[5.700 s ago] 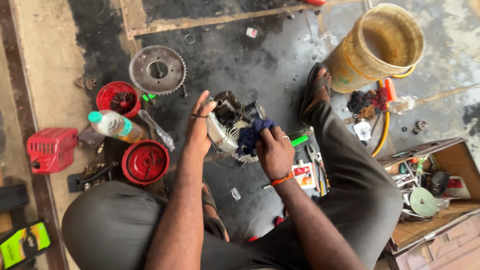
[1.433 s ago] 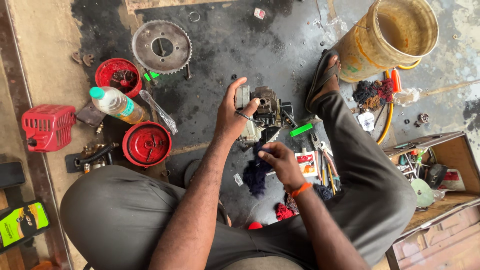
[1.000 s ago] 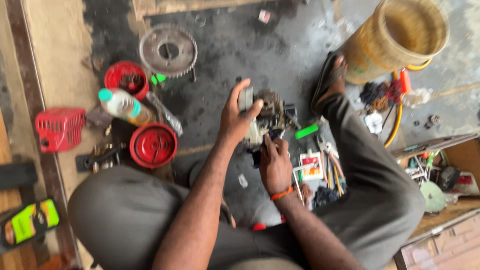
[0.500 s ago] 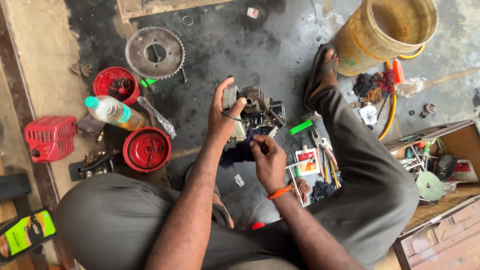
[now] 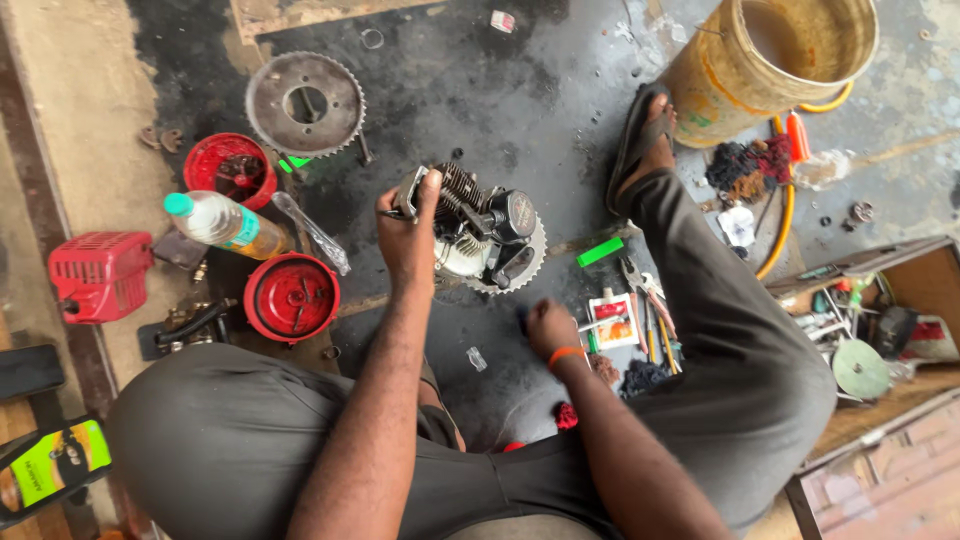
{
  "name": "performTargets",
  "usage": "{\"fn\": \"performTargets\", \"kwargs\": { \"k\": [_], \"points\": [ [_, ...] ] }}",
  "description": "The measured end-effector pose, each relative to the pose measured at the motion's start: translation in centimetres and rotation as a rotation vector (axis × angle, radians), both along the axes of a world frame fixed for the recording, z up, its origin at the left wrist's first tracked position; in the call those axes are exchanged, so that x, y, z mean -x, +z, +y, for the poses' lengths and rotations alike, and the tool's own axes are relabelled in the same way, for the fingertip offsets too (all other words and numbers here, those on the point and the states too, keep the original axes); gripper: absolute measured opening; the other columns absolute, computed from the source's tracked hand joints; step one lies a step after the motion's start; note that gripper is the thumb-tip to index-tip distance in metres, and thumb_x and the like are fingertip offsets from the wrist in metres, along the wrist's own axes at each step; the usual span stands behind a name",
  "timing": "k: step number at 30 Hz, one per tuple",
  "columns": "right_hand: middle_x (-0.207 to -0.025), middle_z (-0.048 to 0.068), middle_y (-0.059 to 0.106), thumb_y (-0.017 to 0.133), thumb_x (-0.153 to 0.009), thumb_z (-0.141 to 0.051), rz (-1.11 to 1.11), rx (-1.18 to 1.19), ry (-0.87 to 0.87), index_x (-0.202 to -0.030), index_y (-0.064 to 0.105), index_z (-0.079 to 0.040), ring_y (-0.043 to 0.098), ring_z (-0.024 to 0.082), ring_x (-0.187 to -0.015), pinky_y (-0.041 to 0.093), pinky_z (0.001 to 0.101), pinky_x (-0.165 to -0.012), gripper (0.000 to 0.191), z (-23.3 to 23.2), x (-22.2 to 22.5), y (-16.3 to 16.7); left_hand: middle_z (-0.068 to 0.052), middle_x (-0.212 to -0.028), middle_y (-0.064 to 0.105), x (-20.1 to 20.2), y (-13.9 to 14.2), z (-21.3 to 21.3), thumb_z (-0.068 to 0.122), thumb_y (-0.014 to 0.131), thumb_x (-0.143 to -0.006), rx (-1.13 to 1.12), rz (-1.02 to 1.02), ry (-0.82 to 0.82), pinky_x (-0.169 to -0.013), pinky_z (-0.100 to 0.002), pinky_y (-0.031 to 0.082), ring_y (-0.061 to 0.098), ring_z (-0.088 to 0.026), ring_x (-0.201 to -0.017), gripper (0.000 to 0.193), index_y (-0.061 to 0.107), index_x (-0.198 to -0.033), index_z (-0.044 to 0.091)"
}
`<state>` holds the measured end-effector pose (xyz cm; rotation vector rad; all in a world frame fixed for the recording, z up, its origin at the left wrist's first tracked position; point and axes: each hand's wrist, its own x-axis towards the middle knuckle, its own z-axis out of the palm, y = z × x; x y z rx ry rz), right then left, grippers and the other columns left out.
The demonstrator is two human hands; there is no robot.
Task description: The person sits on the workshop floor and wipes a small engine with a blue cloth, turning it to clean different sides. They then use a spanner to work on the engine's parts, holding the engine steady with the other hand.
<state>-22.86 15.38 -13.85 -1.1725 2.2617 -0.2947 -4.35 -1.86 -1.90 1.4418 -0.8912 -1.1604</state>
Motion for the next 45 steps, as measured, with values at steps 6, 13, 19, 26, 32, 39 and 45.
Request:
{"fn": "performTargets", "kwargs": {
  "k": [6, 13, 19, 26, 32, 39, 45],
  "points": [
    [-0.158, 0.022, 0.028, 0.072, -0.085, -0.058, 0.148, -0.487, -0.226, -0.147, 0.041, -0.016, 0.026, 0.049, -0.144, 0.03, 0.0632, -0.112, 0.081, 1.6, -2.4, 1.2, -0.02, -0.119, 0.065, 0.7, 1.1, 0.3, 0.073, 0.083, -0.067, -0.175, -0.313, 0.061, -0.089, -0.042, 0.055, 0.069, -0.027, -0.103, 0.106, 0.049, -0.131, -0.004],
    [-0.147, 0.031, 0.04, 0.075, -0.081, -0.057, -0.023, -0.365, -0.577, -0.149, 0.04, -0.006, 0.043, 0.054, -0.128, 0.039, 0.0575, -0.104, 0.092, 2.4, -1.5, -1.2, -0.026, -0.117, 0.058, 0.9, 1.7, -1.5, 0.071, 0.082, -0.071, -0.227, -0.367, 0.04, -0.086, -0.045, 0.057, 0.067, -0.035, -0.106, 0.108, 0.042, -0.128, -0.012],
    [-0.105, 0.025, 0.075, 0.066, -0.092, -0.028, -0.117, -0.311, -0.334, -0.107, 0.074, -0.001, 0.074, 0.04, -0.095, 0.06, 0.0496, -0.085, 0.032, 0.7, 0.8, -0.7, -0.023, -0.116, 0.06, 0.0, 0.5, -1.3, 0.067, 0.079, -0.074, -0.183, -0.345, 0.005, -0.084, -0.042, 0.057, 0.069, -0.031, -0.102, 0.098, 0.044, -0.128, -0.006],
    [-0.085, -0.001, 0.063, 0.058, -0.104, -0.013, -0.769, 0.725, -0.538, -0.095, 0.062, -0.005, 0.055, 0.011, -0.077, 0.048, 0.0276, -0.073, 0.012, -4.3, 5.3, 4.7, -0.014, -0.118, 0.063, -2.2, -3.2, -1.9, 0.046, 0.09, -0.076, 0.055, 0.152, -0.228, -0.087, -0.035, 0.056, 0.064, -0.019, -0.102, 0.087, 0.044, -0.132, -0.001],
    [-0.103, 0.004, 0.07, 0.065, -0.089, 0.001, -0.751, 0.701, -0.275, -0.117, 0.066, -0.005, 0.062, 0.013, -0.089, 0.05, 0.0298, -0.079, 0.029, -4.6, -4.3, 7.3, -0.01, -0.118, 0.061, -2.1, -2.6, -2.8, 0.047, 0.09, -0.073, 0.063, 0.14, -0.359, -0.085, -0.034, 0.057, 0.064, -0.016, -0.103, 0.093, 0.04, -0.136, 0.0],
    [-0.103, 0.013, 0.073, 0.068, -0.076, 0.004, -0.322, 0.64, 0.451, -0.101, 0.071, -0.009, 0.068, 0.024, -0.1, 0.056, 0.0348, -0.086, 0.028, -1.6, -6.2, 8.9, -0.013, -0.122, 0.066, -0.8, 1.7, -2.6, 0.053, 0.087, -0.069, -0.061, -0.027, -0.486, -0.092, -0.036, 0.055, 0.066, -0.022, -0.107, 0.088, 0.052, -0.13, -0.001],
    [-0.085, 0.005, 0.071, 0.068, -0.09, -0.005, -0.568, 0.327, -0.193, -0.097, 0.073, -0.01, 0.065, 0.016, -0.075, 0.053, 0.0305, -0.069, 0.01, -2.6, 1.7, 8.5, -0.009, -0.126, 0.061, -0.9, 2.7, -2.6, 0.051, 0.085, -0.073, -0.07, -0.037, -0.561, -0.097, -0.035, 0.05, 0.061, -0.019, -0.115, 0.088, 0.048, -0.138, 0.003]
  ]
}}
